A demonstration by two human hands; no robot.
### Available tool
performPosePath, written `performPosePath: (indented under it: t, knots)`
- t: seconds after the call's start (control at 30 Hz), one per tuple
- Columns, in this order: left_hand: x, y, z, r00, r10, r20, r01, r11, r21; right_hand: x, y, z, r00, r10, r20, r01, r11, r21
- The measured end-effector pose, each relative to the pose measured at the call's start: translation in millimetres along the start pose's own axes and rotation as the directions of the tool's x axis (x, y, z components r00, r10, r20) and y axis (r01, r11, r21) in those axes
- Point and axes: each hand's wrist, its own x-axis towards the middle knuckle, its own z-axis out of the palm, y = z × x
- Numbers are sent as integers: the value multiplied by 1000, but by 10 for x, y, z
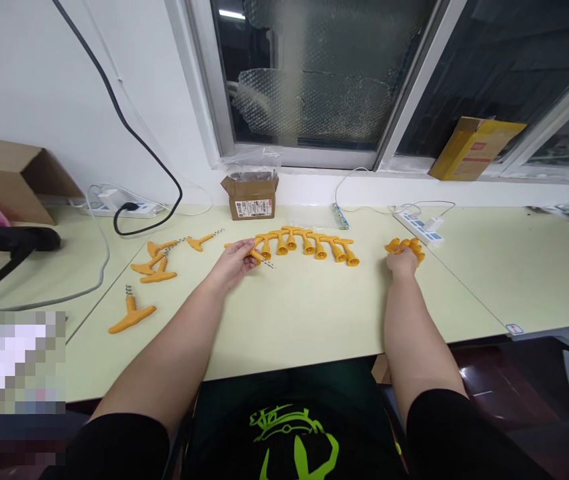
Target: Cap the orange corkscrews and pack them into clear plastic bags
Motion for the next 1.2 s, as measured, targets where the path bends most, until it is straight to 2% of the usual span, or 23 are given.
performPosePath:
  t: [0.4,0.97,1.1,1.2]
  knots:
    - [20,4,-11,1000,-10,3,10,1000,17,-17,-25,13,998,40,39,-40,999,16]
    - [28,12,-23,999,-36,9,36,999,-4,-161,-109,5,999,39,19,-40,999,37]
    - [16,10,-16,999,-41,15,41,999,1,-188,-120,27,999,11,-39,-9,999,49]
    - [14,6,-10,999,-45,18,45,999,1,-215,-142,71,987,-63,-149,74,995,70]
